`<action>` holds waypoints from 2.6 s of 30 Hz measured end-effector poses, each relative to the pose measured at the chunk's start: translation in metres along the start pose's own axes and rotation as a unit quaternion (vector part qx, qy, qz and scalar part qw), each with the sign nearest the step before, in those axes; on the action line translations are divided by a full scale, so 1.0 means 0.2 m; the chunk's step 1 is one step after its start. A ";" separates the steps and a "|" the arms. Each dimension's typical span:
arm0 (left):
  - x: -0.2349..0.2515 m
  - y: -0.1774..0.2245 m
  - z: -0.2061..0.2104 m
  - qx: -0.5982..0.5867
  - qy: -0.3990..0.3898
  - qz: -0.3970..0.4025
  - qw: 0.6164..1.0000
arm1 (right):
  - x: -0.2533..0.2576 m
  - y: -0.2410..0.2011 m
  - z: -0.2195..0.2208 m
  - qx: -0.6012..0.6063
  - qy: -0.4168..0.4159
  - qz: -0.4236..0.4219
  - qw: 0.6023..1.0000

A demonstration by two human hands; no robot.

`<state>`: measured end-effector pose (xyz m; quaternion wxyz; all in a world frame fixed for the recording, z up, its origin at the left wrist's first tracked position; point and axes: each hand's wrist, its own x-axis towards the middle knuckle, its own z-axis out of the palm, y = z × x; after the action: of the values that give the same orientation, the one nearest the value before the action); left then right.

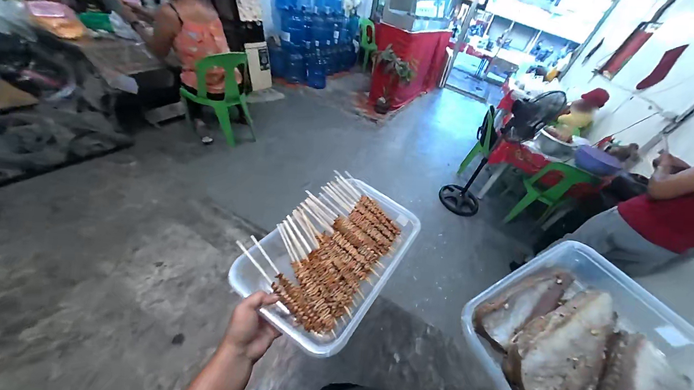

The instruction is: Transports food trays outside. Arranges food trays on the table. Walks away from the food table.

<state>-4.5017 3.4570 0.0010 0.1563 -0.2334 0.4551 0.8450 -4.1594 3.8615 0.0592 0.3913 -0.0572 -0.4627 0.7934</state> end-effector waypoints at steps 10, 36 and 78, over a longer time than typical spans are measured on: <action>1.15 0.22 0.70 0.014 0.078 0.055 0.995 | 1.79 0.81 0.36 0.022 0.076 0.087 0.993; 4.39 0.89 3.57 0.032 0.090 0.019 0.995 | 5.69 2.29 0.48 -0.033 0.063 0.066 0.995; 9.49 1.39 8.91 0.161 -0.048 -0.031 0.985 | 12.01 4.28 0.19 -0.023 0.126 -0.053 0.990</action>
<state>-6.6817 4.9061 0.0247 0.2396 -0.1785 0.5697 0.7656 -6.3141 5.2274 0.0654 0.4865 -0.1415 -0.4299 0.7474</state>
